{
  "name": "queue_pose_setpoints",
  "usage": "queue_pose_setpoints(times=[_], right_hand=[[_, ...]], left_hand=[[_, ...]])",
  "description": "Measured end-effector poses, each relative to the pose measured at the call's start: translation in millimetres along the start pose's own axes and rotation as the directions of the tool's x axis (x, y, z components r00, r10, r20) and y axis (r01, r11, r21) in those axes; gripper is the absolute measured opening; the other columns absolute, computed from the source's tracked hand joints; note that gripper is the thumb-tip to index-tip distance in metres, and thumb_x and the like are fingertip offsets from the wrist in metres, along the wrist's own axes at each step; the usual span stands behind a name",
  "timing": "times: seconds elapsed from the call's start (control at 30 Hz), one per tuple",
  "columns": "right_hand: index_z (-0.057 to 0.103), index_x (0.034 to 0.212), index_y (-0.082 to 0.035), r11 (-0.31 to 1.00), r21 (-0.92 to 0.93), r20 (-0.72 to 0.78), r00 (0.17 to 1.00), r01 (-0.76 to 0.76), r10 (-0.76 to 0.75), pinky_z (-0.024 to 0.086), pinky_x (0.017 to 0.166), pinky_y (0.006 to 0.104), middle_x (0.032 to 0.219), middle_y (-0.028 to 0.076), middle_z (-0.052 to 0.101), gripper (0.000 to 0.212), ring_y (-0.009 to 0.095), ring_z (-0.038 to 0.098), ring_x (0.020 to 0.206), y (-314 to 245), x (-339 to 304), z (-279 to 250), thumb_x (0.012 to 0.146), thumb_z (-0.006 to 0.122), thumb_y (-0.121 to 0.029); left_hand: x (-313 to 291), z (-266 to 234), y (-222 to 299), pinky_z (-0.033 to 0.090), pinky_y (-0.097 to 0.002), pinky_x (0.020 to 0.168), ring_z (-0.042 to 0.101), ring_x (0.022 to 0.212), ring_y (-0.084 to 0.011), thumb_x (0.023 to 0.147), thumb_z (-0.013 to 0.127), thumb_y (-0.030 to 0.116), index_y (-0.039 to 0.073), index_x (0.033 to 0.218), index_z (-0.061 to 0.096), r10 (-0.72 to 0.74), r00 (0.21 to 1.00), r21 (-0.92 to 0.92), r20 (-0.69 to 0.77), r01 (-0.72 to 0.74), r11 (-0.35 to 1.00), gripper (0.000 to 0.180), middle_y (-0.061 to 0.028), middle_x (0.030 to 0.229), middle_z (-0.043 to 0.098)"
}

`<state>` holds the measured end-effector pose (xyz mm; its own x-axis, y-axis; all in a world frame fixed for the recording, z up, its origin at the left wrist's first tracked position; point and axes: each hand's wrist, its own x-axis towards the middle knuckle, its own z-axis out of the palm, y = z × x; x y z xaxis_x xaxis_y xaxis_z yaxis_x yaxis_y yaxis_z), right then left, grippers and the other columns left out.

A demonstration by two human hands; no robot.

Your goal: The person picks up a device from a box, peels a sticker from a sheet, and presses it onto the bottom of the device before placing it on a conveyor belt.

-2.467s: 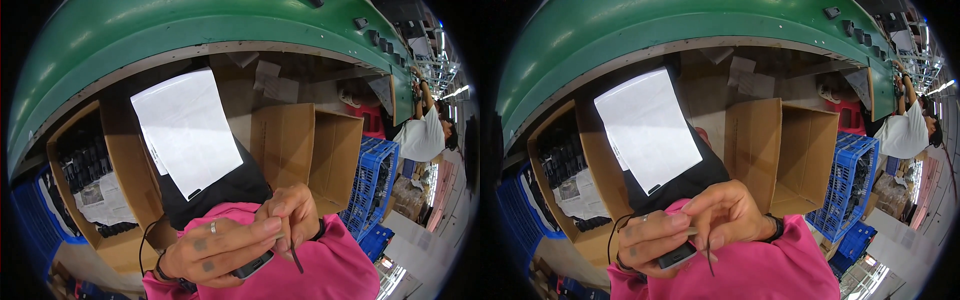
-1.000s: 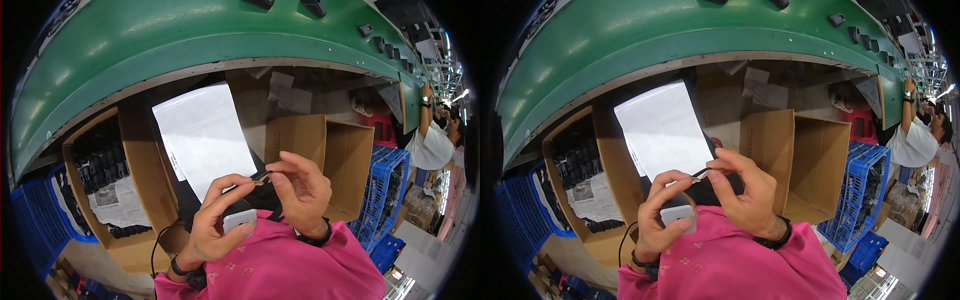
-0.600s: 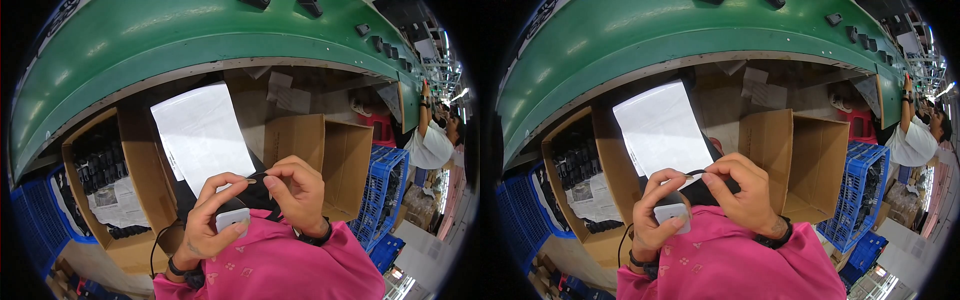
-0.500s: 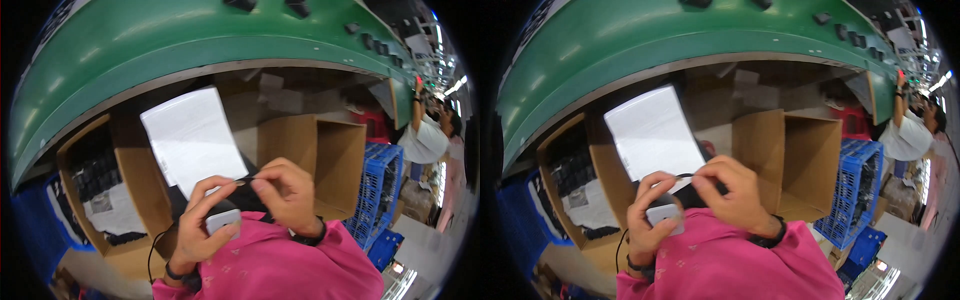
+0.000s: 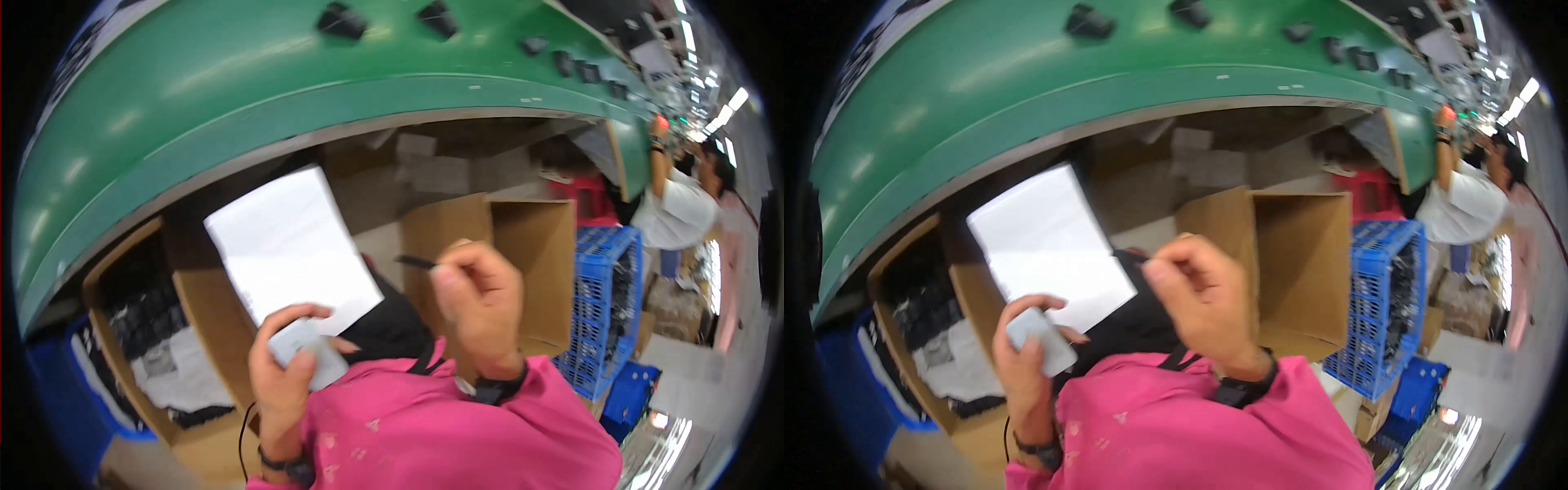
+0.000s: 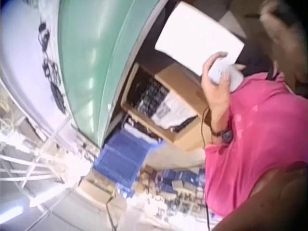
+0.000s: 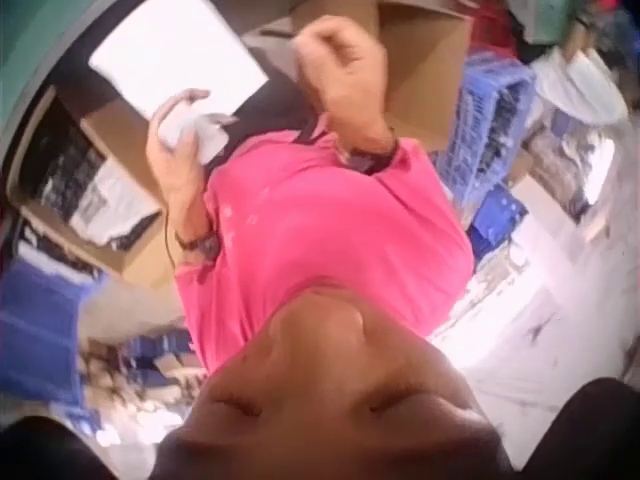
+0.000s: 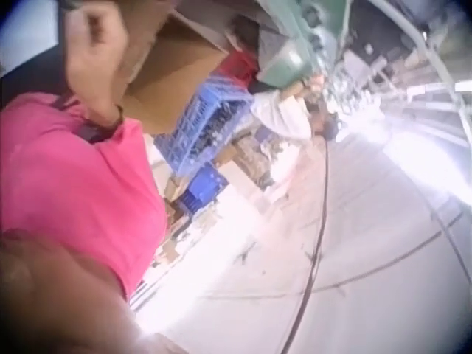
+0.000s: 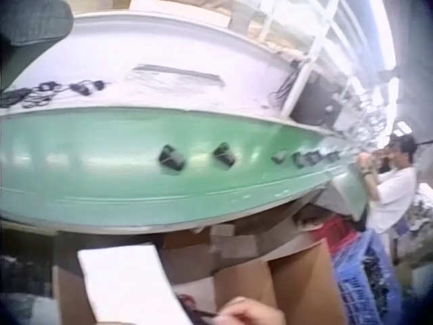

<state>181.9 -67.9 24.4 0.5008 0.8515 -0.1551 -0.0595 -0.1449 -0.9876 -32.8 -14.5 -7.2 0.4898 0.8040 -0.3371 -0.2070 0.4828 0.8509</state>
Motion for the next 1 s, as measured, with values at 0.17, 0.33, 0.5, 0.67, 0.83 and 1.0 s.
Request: queue_pose_setpoints(times=[0.17, 0.33, 0.5, 0.67, 0.83, 1.0], right_hand=[[0.049, 0.087, 0.001, 0.973, 0.161, 0.222, 0.967, -0.163, 0.126, 0.032, 0.044, 0.0192, 0.067, 0.003, 0.051, 0.005, 0.003, 0.041, 0.052, -11, -13, 19, 0.091, 0.051, -0.002], [0.051, 0.084, 0.003, 0.999, 0.022, 0.374, 0.927, -0.04, 0.029, 0.034, 0.046, 0.0186, 0.064, 0.003, 0.054, 0.008, 0.003, 0.044, 0.051, -12, -10, 36, 0.088, 0.055, -0.003], [0.052, 0.081, 0.003, 0.999, -0.03, 0.419, 0.908, -0.009, 0.021, 0.035, 0.045, 0.0184, 0.062, 0.002, 0.054, 0.009, 0.003, 0.046, 0.05, -12, -10, 38, 0.086, 0.057, -0.002], [0.051, 0.08, 0.003, 1.0, -0.009, 0.402, 0.915, -0.001, 0.004, 0.037, 0.042, 0.0191, 0.062, 0.003, 0.055, 0.01, 0.004, 0.047, 0.046, -10, -10, 38, 0.085, 0.057, -0.002], [0.054, 0.081, 0.004, 0.997, 0.051, 0.398, 0.916, -0.066, 0.04, 0.039, 0.046, 0.0187, 0.063, 0.003, 0.058, 0.008, 0.004, 0.051, 0.051, -7, -10, 36, 0.084, 0.06, -0.001], [0.057, 0.082, 0.003, 0.994, 0.05, 0.41, 0.91, -0.095, 0.066, 0.043, 0.052, 0.0183, 0.065, 0.002, 0.06, 0.008, 0.003, 0.055, 0.058, -6, -8, 33, 0.084, 0.063, -0.001]], left_hand=[[10, 22, -4, 0.05, -0.0293, 0.077, 0.061, 0.087, -0.0189, 0.086, 0.06, 0.011, -0.002, 0.124, 0.041, 0.032, 0.993, -0.108, 0.113, -0.019, 0.994, 0.044, -0.0129, 0.12, 0.046], [3, 22, 1, 0.045, -0.031, 0.088, 0.052, 0.105, -0.0197, 0.082, 0.061, 0.003, 0.0, 0.126, 0.04, 0.077, 0.987, 0.163, 0.141, -0.1, 0.982, 0.049, -0.0128, 0.123, 0.042], [-1, 22, 0, 0.04, -0.0359, 0.094, 0.048, 0.108, -0.027, 0.081, 0.061, 0.001, -0.001, 0.126, 0.039, 0.203, 0.956, 0.299, 0.214, -0.262, 0.918, 0.05, -0.0172, 0.119, 0.043], [-2, 21, 3, 0.039, -0.0369, 0.095, 0.046, 0.11, -0.0292, 0.081, 0.06, 0.0, -0.001, 0.126, 0.037, 0.194, 0.949, 0.317, 0.248, -0.268, 0.91, 0.051, -0.0188, 0.119, 0.042], [-1, 21, 2, 0.039, -0.0372, 0.095, 0.046, 0.11, -0.0299, 0.082, 0.06, 0.0, -0.001, 0.127, 0.035, 0.188, 0.945, 0.333, 0.266, -0.273, 0.903, 0.052, -0.0196, 0.119, 0.04], [0, 22, 2, 0.039, -0.0379, 0.095, 0.046, 0.111, -0.0305, 0.082, 0.06, 0.0, -0.002, 0.127, 0.036, 0.186, 0.947, 0.322, 0.262, -0.267, 0.908, 0.051, -0.0201, 0.119, 0.04]])
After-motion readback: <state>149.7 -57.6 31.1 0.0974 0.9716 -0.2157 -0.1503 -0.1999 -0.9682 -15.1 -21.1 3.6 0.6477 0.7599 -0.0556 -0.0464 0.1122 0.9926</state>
